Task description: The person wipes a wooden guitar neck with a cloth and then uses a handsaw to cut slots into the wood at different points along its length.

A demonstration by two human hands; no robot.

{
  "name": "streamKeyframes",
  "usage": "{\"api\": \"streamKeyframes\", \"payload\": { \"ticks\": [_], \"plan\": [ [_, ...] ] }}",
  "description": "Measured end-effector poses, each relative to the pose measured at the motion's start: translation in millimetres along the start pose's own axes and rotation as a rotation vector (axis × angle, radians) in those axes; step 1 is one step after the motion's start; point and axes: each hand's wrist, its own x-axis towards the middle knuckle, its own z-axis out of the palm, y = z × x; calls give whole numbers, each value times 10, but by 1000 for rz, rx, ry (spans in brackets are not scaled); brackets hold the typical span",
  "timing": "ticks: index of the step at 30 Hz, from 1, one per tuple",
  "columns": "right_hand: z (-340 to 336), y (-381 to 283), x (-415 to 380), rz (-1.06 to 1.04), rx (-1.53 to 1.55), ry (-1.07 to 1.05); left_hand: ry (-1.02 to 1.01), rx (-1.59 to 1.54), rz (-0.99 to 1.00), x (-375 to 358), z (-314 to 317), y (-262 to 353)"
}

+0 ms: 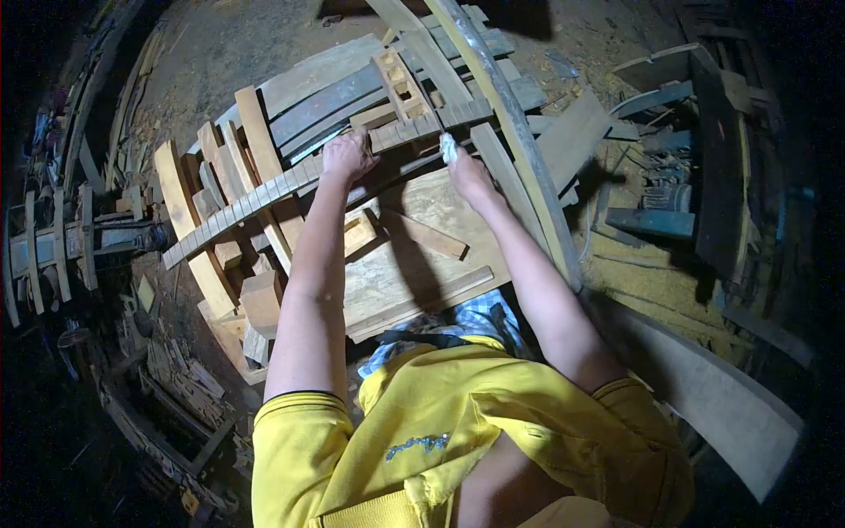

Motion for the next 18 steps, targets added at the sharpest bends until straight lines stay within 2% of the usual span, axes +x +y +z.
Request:
{"api": "streamKeyframes", "payload": {
  "ticks": [5, 9, 13, 16, 18],
  "plan": [
    [42, -94, 293, -20, 68, 44, -6, 63, -30, -21, -57, 45],
    [15, -73, 16, 57, 73, 12, -37, 45, -22, -18, -68, 39],
    [25, 21, -122, 25, 29, -14, -49, 39, -26, -20, -32, 45],
    [-60, -17, 14, -3, 51, -23, -4, 68, -47, 18, 9, 40],
    [-78, -120, 125, 16, 53, -18, -67, 32, -43, 34, 0, 11]
  ]
}}
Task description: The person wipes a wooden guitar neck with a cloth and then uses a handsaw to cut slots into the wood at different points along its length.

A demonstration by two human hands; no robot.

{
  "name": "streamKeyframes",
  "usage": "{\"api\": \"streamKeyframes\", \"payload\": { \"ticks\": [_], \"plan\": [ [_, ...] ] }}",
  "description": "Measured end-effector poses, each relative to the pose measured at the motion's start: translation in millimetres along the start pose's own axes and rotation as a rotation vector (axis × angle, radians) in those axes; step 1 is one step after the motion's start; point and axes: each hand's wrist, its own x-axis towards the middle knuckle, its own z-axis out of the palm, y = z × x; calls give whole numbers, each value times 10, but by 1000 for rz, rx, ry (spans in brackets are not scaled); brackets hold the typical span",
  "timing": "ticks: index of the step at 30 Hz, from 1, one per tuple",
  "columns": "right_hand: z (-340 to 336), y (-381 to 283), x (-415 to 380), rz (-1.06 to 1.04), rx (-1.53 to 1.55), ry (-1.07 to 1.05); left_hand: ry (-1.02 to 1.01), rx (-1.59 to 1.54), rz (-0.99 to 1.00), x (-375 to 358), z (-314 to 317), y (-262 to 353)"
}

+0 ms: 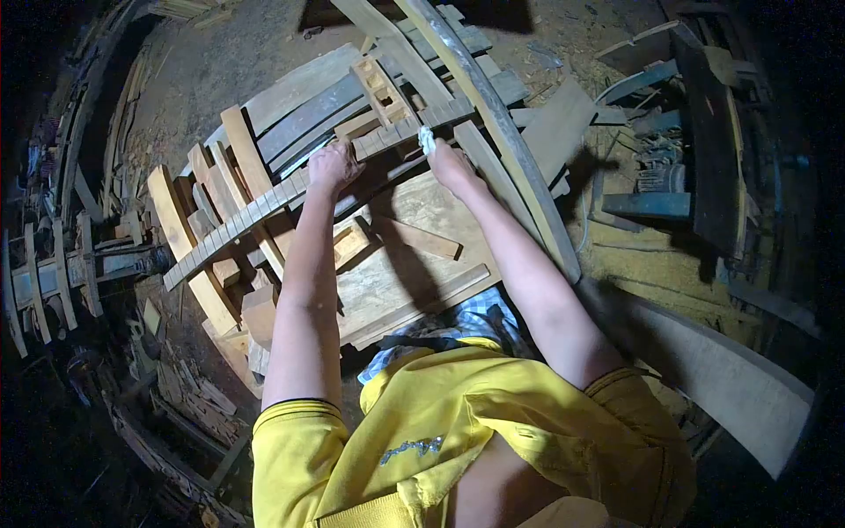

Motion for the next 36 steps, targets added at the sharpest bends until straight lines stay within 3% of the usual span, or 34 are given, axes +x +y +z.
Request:
{"api": "streamKeyframes", "payload": {
  "ticks": [9, 15, 23, 33, 36],
  "plan": [
    [14, 101, -348, 55, -4, 3, 9, 14, 22, -8, -3, -3],
    [78, 48, 70, 16, 59, 33, -2, 31, 6, -8, 5, 4],
    [49, 126, -292, 59, -21, 11, -47, 1, -9, 40, 60, -22],
    [32, 12, -45, 34, 17, 6, 117, 46, 76, 18, 85, -60],
    [9, 62, -273, 60, -2, -15, 25, 66, -3, 15, 43, -14]
  ]
}}
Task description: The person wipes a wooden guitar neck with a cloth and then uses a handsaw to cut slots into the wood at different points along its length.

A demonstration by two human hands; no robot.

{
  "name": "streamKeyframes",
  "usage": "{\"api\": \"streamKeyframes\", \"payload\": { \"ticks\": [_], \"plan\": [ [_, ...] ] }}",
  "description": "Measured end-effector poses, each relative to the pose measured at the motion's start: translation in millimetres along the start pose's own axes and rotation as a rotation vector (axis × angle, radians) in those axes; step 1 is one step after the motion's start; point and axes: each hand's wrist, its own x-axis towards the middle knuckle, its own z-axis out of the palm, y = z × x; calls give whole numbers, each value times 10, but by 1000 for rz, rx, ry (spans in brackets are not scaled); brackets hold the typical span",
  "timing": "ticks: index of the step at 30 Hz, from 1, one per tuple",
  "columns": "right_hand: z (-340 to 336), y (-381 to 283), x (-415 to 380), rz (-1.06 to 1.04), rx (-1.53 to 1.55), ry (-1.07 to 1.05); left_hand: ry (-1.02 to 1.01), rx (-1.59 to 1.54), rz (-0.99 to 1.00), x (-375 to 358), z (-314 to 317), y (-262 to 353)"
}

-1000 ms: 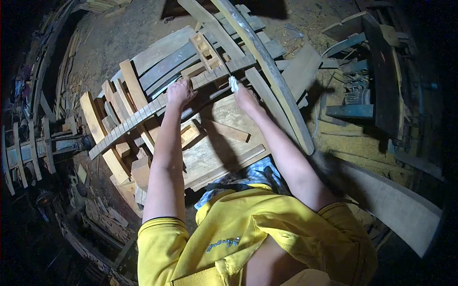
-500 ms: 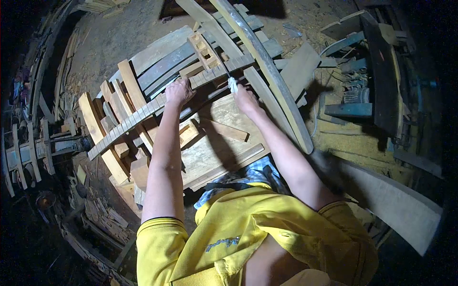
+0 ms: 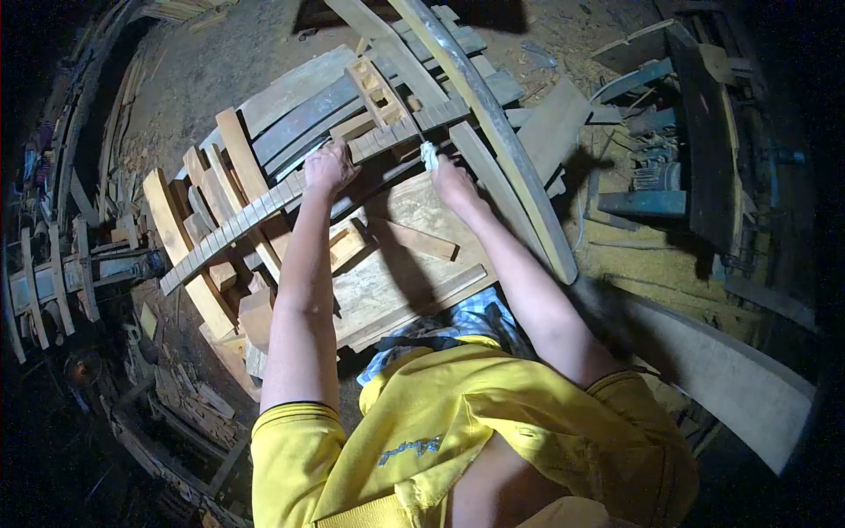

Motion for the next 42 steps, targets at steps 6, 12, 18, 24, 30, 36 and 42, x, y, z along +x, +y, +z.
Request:
{"api": "streamKeyframes", "payload": {
  "ticks": [6, 12, 18, 24, 30, 36, 42],
  "plan": [
    [25, -68, 323, -32, 34, 18, 11, -30, 30, -18, -7, -3],
    [8, -29, 67, -7, 10, 2, 10, -24, 20, 20, 39, -29],
    [4, 43, 1, -38, 21, 22, 32, -45, 21, -12, 2, 7],
    [49, -67, 321, -87, 42, 38, -16, -14, -2, -29, -48, 18],
    [31, 95, -29, -29, 18, 1, 30, -36, 15, -16, 2, 6],
    [-33, -160, 277, -37, 97, 21, 61, -58, 36, -65, -65, 43],
    [34, 23, 30, -17, 37, 0, 12, -55, -4, -53, -67, 34]
  ]
}}
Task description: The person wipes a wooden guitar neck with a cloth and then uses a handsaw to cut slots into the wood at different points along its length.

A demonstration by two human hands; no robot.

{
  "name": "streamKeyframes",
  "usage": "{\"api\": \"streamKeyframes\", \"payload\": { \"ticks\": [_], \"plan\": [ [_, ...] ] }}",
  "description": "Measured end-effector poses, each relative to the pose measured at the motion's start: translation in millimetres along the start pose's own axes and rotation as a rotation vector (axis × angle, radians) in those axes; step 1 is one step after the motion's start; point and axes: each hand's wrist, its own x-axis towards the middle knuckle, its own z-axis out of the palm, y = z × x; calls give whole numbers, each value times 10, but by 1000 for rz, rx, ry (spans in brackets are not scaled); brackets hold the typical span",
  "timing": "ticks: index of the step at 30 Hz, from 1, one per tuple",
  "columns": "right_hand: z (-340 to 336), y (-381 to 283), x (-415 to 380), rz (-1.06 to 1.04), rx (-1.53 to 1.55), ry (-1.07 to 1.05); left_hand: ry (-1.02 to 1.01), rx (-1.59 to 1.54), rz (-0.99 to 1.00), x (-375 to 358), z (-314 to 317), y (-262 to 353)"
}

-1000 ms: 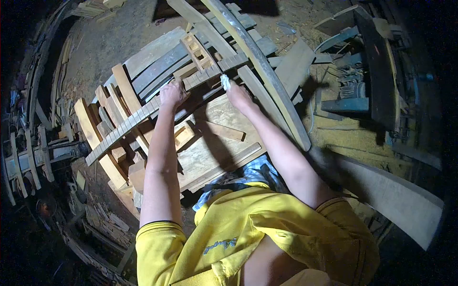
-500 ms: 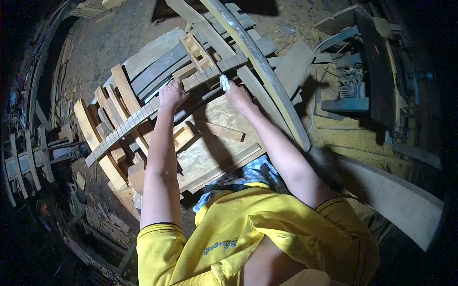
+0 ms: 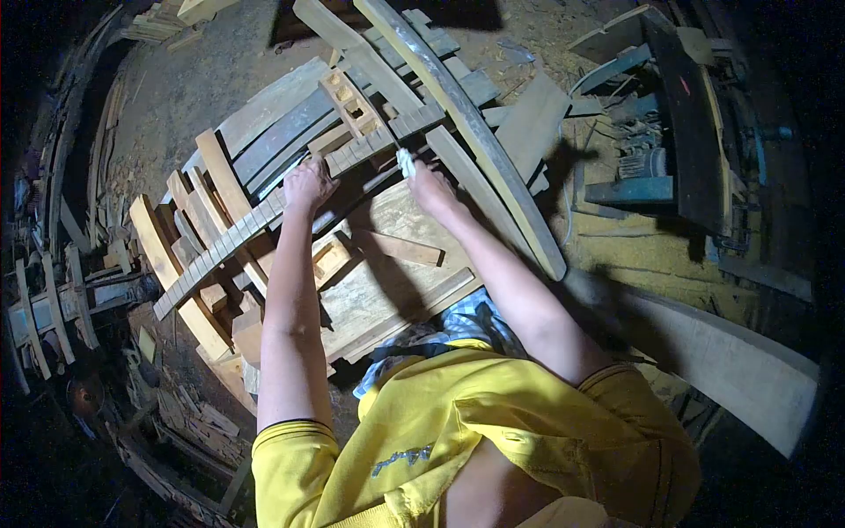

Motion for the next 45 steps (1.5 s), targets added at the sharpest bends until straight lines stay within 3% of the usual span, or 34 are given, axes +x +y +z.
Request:
{"api": "streamKeyframes", "payload": {
  "ticks": [11, 18, 23, 26, 35, 41, 43, 45],
  "plan": [
    [0, -121, 226, 42, -17, 6, 16, 45, 11, 20, 88, -34],
    [-55, 22, -169, 32, -40, -6, 16, 30, 31, 52, 133, -60],
    [42, -75, 275, -33, 14, 57, 25, -35, 29, 19, 95, -60],
    [16, -45, 133, -37, -3, 46, 40, 69, 28, 39, 110, -57],
    [75, 171, -168, -17, -20, 31, 18, -16, 57, 6, 46, -46],
    [-136, 107, -214, -75, 129, -35, 66, 33, 66, 23, 110, -77],
    [-92, 111, -291, -192, 183, 117, 59, 35, 65, 23, 112, -84],
    [-24, 142, -427, -158, 161, 156, 52, 35, 61, 41, 117, -89]
  ]
}}
